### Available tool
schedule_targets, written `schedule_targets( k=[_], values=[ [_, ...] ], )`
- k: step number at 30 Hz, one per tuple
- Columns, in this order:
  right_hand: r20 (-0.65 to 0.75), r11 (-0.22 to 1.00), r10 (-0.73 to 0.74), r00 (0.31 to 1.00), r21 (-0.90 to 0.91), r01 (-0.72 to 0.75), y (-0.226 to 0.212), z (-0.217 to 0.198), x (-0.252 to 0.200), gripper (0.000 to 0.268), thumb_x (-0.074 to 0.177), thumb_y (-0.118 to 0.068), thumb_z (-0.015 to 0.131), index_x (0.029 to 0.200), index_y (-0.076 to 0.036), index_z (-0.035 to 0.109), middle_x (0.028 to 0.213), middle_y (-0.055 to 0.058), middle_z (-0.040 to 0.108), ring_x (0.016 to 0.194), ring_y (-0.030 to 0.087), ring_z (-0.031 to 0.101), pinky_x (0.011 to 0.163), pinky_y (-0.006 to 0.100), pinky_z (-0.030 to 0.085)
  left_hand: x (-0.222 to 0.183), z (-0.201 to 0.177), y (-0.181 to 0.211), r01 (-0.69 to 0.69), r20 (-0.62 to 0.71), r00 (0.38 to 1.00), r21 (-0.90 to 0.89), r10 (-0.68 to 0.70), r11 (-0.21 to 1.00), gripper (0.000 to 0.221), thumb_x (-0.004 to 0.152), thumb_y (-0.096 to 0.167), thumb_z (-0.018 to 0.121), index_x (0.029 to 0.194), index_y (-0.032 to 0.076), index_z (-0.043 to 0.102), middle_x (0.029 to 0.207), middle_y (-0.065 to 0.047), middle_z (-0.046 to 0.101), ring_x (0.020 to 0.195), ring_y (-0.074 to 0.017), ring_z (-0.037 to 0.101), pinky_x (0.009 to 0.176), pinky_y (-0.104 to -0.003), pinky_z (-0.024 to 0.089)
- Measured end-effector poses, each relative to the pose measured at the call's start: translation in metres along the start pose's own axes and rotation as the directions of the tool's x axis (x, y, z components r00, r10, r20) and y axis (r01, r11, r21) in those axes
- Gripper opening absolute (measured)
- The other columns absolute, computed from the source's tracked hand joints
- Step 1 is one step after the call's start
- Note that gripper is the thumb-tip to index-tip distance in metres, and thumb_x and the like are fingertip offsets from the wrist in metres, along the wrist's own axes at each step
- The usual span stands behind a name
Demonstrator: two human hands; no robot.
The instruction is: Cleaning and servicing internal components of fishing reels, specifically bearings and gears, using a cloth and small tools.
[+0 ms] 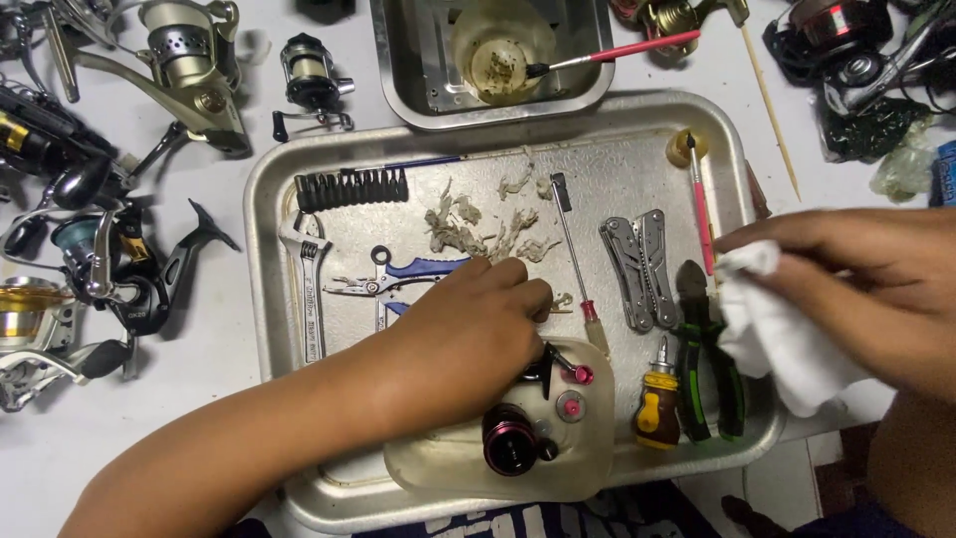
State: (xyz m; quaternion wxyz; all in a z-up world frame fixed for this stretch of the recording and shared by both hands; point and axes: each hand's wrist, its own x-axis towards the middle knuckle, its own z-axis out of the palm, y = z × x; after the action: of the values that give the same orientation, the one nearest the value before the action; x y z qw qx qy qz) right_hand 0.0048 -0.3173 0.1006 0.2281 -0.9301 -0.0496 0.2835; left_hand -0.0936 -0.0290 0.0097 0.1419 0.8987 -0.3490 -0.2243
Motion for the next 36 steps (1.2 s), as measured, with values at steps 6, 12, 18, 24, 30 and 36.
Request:
schedule_targets(
  k=[6,12,18,24,30,36],
  values=[
    [0.097,0.696,-0.708,0.699,-0.074,0.715,0.013,0.064,0.022,0.028,0.089,-0.019,0.063,0.112,-0.017,0.080,0.108,0.002,0.081,0.092,0.014,0.080,0.080,0.027,0.067,-0.022,-0.024,-0.014,-0.060,-0.255,0.967,-0.179,0.013,0.982,0.017,0.092,0.024,0.067,0.090,0.015,0.081,0.101,-0.008,0.073,0.091,-0.0290,0.064,0.080,-0.048,0.048],
    [0.317,0.693,-0.667,0.675,-0.069,0.717,0.009,0.093,0.035,0.027,0.092,-0.025,0.065,0.114,-0.022,0.081,0.104,-0.002,0.086,0.091,0.015,0.082,0.081,0.031,0.065,-0.040,-0.053,-0.056,0.075,-0.541,0.800,-0.340,-0.260,0.937,0.035,0.091,0.004,0.063,0.124,0.010,0.070,0.116,-0.010,0.076,0.097,-0.0222,0.074,0.091,-0.040,0.059],
    [0.317,0.589,-0.723,0.614,-0.181,0.788,0.007,0.077,0.038,0.028,0.092,-0.020,0.064,0.115,-0.016,0.078,0.111,0.003,0.080,0.099,0.022,0.077,0.092,0.038,0.058,-0.045,-0.055,-0.074,0.083,-0.648,0.677,-0.404,-0.349,0.911,0.028,0.098,0.012,0.067,0.125,0.008,0.069,0.101,-0.004,0.076,0.070,-0.0147,0.060,0.066,-0.030,0.047],
    [0.102,0.574,-0.759,0.643,-0.363,0.734,-0.013,0.060,0.036,0.045,0.088,-0.016,0.067,0.132,-0.019,0.066,0.079,0.003,0.078,0.071,0.019,0.072,0.103,0.044,0.050,-0.052,-0.052,-0.076,0.088,-0.657,0.678,-0.370,-0.328,0.925,0.052,0.096,0.001,0.065,0.146,0.010,0.053,0.107,-0.009,0.066,0.084,-0.0189,0.060,0.077,-0.033,0.048],
    [0.087,0.460,-0.849,0.522,-0.367,0.809,-0.043,0.067,0.049,0.024,0.091,-0.019,0.071,0.113,-0.009,0.070,0.083,0.005,0.074,0.072,0.021,0.070,0.068,0.039,0.057,-0.058,-0.039,-0.082,0.065,-0.735,0.593,-0.363,-0.328,0.930,0.031,0.104,0.016,0.075,0.077,0.009,0.061,0.063,0.002,0.055,0.057,-0.0078,0.046,0.055,-0.026,0.034],
    [0.093,0.466,-0.847,0.524,-0.343,0.815,-0.061,0.068,0.069,0.010,0.097,-0.015,0.064,0.099,-0.004,0.064,0.089,0.009,0.067,0.078,0.026,0.066,0.071,0.040,0.052,-0.067,-0.043,-0.078,0.068,-0.647,0.699,-0.365,-0.306,0.928,0.046,0.096,0.006,0.067,0.139,0.005,0.050,0.133,-0.015,0.065,0.117,-0.0301,0.064,0.099,-0.044,0.051]
  ],
)
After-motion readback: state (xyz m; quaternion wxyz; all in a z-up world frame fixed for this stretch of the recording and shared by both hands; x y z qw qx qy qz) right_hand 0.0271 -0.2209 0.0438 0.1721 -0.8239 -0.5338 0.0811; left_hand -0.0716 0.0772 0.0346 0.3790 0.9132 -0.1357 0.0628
